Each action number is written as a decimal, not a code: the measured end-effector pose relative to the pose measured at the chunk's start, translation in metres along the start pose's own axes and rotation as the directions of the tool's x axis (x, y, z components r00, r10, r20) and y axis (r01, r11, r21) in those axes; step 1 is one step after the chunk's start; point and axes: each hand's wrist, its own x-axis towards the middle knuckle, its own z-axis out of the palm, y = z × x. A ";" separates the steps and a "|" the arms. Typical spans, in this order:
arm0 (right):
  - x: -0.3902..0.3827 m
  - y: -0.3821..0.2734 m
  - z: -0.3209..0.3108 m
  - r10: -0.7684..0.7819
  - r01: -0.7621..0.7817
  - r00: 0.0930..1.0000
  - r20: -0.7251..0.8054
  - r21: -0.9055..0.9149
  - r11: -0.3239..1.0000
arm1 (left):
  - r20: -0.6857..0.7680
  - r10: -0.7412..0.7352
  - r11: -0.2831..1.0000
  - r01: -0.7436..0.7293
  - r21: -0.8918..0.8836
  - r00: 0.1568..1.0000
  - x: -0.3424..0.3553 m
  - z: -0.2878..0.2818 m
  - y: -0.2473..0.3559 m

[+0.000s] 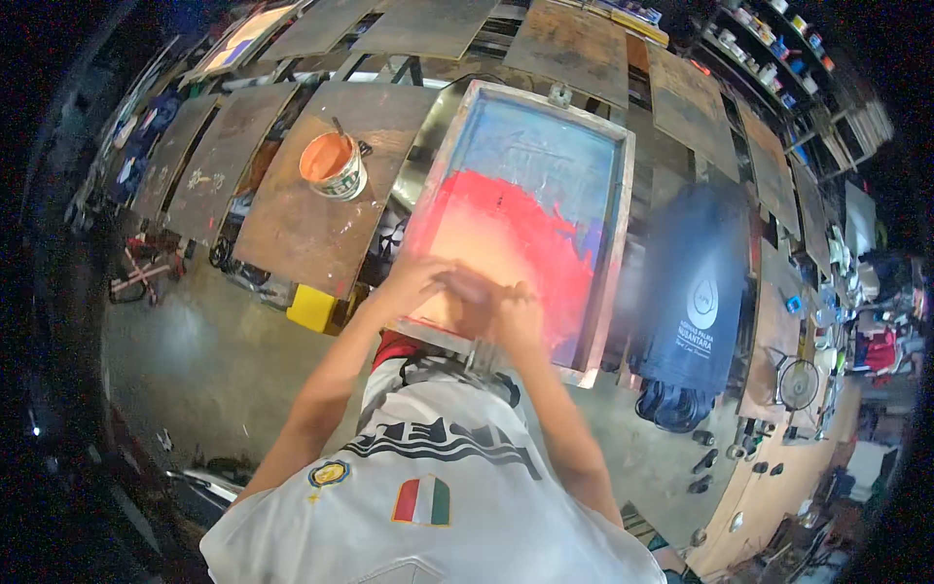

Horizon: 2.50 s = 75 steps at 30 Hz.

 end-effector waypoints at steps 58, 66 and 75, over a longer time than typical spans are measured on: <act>0.000 -0.063 0.003 0.201 -0.196 0.979 -0.012 0.174 0.965 | 0.277 -0.031 0.952 -0.056 0.300 0.960 -0.037 -0.029 -0.005; 0.025 -0.048 -0.028 0.130 -0.203 0.929 0.346 0.184 0.962 | 0.405 -0.119 0.965 0.009 0.264 0.906 -0.008 -0.057 0.005; 0.034 -0.045 -0.008 0.027 -0.071 0.910 0.414 0.092 0.993 | 0.231 -0.118 0.907 0.010 0.421 0.966 -0.023 -0.021 -0.021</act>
